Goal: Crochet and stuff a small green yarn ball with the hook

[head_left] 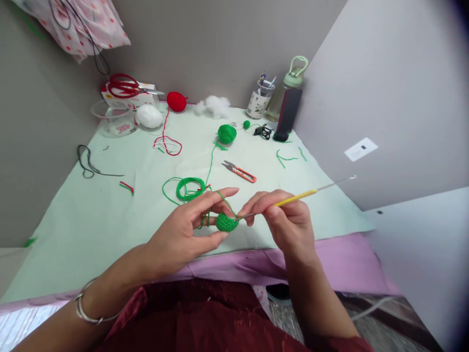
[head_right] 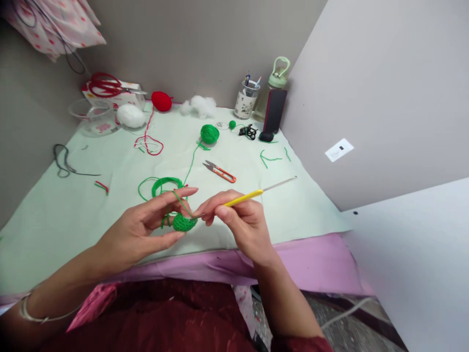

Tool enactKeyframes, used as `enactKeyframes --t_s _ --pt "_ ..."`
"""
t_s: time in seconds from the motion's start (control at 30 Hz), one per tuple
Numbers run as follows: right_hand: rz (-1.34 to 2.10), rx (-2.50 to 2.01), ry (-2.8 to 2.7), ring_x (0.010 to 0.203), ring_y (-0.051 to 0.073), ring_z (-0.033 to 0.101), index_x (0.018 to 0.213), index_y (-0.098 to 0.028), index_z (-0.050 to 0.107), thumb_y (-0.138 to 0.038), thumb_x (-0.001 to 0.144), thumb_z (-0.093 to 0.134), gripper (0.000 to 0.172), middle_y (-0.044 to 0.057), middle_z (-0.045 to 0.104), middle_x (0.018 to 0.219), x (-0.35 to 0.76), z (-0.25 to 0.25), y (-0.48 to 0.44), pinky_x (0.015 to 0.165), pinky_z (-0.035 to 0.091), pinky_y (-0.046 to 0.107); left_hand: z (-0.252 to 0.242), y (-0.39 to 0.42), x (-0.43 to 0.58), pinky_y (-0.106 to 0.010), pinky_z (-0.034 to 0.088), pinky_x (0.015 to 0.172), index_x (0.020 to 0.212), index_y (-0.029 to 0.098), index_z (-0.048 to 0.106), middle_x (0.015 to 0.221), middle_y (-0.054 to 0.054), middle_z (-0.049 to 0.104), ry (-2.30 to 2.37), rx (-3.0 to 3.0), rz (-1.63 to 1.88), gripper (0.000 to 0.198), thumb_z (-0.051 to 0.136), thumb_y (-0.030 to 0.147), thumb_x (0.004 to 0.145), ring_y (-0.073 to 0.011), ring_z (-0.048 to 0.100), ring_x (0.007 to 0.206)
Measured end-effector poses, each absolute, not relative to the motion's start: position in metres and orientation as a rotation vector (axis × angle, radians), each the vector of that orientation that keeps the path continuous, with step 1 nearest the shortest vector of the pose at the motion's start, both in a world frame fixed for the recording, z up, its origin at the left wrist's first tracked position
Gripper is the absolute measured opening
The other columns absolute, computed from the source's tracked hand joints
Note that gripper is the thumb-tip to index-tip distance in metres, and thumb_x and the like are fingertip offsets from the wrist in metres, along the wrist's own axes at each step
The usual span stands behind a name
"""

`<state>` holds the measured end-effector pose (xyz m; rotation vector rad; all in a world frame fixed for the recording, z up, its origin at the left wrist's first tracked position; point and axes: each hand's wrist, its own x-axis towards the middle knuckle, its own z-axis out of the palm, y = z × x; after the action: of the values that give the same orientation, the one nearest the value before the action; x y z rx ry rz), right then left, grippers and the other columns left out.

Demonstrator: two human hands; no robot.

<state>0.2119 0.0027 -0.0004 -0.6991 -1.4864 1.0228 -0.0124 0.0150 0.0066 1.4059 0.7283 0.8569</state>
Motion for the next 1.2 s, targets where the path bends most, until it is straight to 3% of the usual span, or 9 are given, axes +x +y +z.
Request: enactKeyframes --t_s 0.2,0.43,0.6,0.7,0.83,1.07,1.2 --pt "0.696 -0.746 -1.852 0.092 0.02 0.078 0.109 -0.023 0.077 -0.02 0.106 0.06 0.017 0.006 0.083 0.099 0.214 0.014 -0.002 0.08 0.065 0.037 0.011 0.021 -0.013 -0.032 0.056 0.096 0.143 0.031 0.071 0.101 -0.002 0.07 0.776 1.502 0.839 0.06 0.076 0.012 0.086 -0.0185 0.066 0.1" --pt "-0.264 -0.812 -2.047 0.098 0.022 0.077 0.111 -0.022 0.075 -0.01 0.1 0.063 0.02 0.011 0.083 0.11 0.198 -0.001 -0.011 0.077 0.068 0.034 0.011 0.012 -0.002 -0.035 0.059 0.094 0.149 0.027 0.064 0.103 -0.002 0.069 0.813 1.066 0.895 0.071 0.089 0.029 0.082 -0.0193 0.068 0.098" --pt "-0.526 -0.815 -1.966 0.089 0.021 0.076 0.11 -0.024 0.079 -0.005 0.093 0.072 0.027 0.007 0.079 0.098 0.195 -0.019 -0.016 0.074 0.069 0.032 0.002 -0.001 0.008 -0.031 0.055 0.1 0.139 0.029 0.073 0.11 -0.003 0.071 0.748 0.874 0.972 0.063 0.093 0.029 0.08 -0.0204 0.067 0.11" --pt "-0.429 -0.786 -1.915 0.091 0.021 0.077 0.119 -0.027 0.079 -0.007 0.094 0.072 0.033 0.006 0.079 0.1 0.192 -0.023 -0.015 0.07 0.069 0.033 0.0 -0.001 0.008 -0.028 0.053 0.097 0.135 0.029 0.076 0.108 -0.002 0.073 0.624 0.693 0.911 0.056 0.092 0.03 0.081 -0.017 0.067 0.104" --pt "0.036 -0.756 -1.665 0.085 0.02 0.077 0.129 -0.034 0.077 -0.013 0.101 0.064 0.037 0.005 0.08 0.1 0.185 -0.023 -0.009 0.063 0.066 0.032 -0.002 0.007 0.003 -0.028 0.052 0.092 0.136 0.025 0.076 0.107 -0.004 0.076 0.491 0.585 0.822 0.06 0.093 0.03 0.079 -0.0157 0.068 0.095" --pt "0.451 -0.752 -1.483 0.089 0.022 0.078 0.114 -0.029 0.082 -0.019 0.103 0.065 0.023 0.005 0.083 0.094 0.189 -0.016 -0.012 0.073 0.067 0.037 -0.001 0.014 -0.005 -0.029 0.05 0.092 0.136 0.027 0.075 0.097 0.0 0.068 0.563 0.704 0.865 0.062 0.092 0.024 0.077 -0.0139 0.065 0.089" --pt "0.673 -0.781 -1.322 0.072 0.018 0.074 0.1 -0.026 0.083 -0.025 0.101 0.069 0.014 0.004 0.079 0.084 0.194 -0.012 -0.009 0.066 0.064 0.034 -0.001 0.019 -0.009 -0.031 0.048 0.089 0.134 0.027 0.078 0.098 -0.001 0.067 0.588 0.805 0.874 0.057 0.09 0.026 0.078 -0.0152 0.063 0.087"
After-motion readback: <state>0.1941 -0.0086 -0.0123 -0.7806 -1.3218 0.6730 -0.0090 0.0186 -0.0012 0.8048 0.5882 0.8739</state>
